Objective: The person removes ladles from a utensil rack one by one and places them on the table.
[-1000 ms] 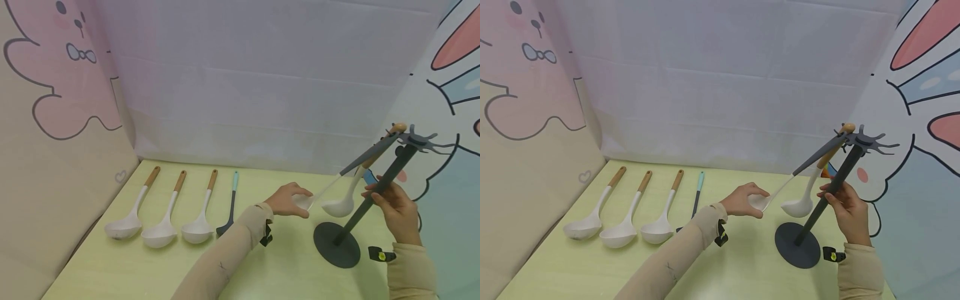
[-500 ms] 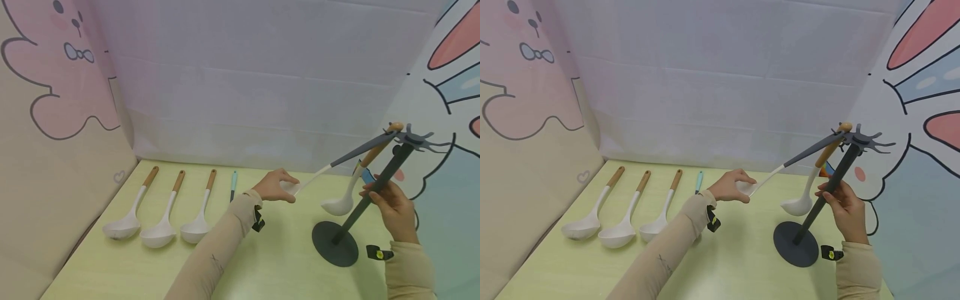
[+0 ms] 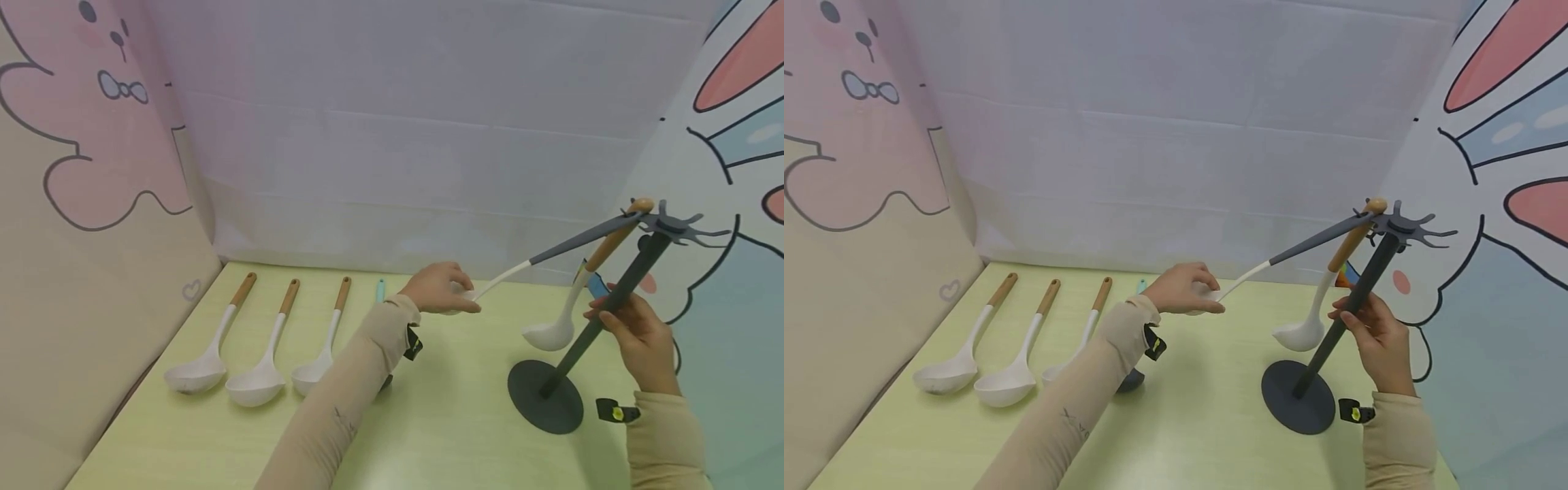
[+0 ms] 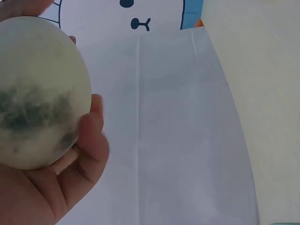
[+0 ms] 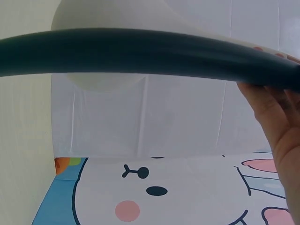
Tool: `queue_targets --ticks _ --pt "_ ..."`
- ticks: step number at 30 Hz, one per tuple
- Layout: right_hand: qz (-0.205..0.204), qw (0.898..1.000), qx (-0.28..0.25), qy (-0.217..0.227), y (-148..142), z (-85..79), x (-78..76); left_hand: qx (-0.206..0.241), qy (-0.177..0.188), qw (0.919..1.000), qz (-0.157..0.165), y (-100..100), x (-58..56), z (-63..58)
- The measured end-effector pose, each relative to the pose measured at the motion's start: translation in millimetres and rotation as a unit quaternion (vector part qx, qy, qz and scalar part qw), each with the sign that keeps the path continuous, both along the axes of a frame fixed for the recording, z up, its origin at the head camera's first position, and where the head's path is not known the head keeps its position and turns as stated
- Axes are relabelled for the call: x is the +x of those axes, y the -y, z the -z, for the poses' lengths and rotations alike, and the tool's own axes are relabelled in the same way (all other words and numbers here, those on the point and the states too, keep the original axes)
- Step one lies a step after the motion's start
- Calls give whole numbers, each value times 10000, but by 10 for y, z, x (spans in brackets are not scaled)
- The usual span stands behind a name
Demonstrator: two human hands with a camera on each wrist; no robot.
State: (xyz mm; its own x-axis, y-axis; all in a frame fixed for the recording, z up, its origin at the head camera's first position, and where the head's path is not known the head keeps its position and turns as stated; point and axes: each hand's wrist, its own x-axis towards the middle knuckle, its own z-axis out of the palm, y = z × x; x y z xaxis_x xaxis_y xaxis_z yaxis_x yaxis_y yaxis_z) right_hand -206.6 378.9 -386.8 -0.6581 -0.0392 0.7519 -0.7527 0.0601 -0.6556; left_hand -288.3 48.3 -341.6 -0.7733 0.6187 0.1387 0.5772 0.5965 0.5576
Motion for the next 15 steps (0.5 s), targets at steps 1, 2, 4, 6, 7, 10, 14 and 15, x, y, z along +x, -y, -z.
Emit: queue_targets --ticks 1,2,4,6,7,10,14,15 --pt "-3 10000 2 2 3 -1 -4 40 2 10000 -20 -3 9 -7" --pt "-18 10000 -5 -1 6 -1 -8 74 -3 10000 -27 -6 16 -15" --pt "-64 10000 -37 -8 10 0 -13 129 -20 9999 -19 -6 32 -36" --pt "-113 9999 -83 -4 11 6 -16 141 -28 9999 -20 2 44 -68" --pt "-124 9999 -97 -10 9 9 -17 149 -28 9999 -15 10 49 -88" --pt "-104 9999 -116 2 7 9 -10 124 -83 9999 -44 48 56 -148" --pt "16 10000 -71 2 20 2 6 581 208 9980 -101 147 31 -162" --pt "63 10000 -67 26 31 0 16 658 264 9974 -124 172 23 -151"
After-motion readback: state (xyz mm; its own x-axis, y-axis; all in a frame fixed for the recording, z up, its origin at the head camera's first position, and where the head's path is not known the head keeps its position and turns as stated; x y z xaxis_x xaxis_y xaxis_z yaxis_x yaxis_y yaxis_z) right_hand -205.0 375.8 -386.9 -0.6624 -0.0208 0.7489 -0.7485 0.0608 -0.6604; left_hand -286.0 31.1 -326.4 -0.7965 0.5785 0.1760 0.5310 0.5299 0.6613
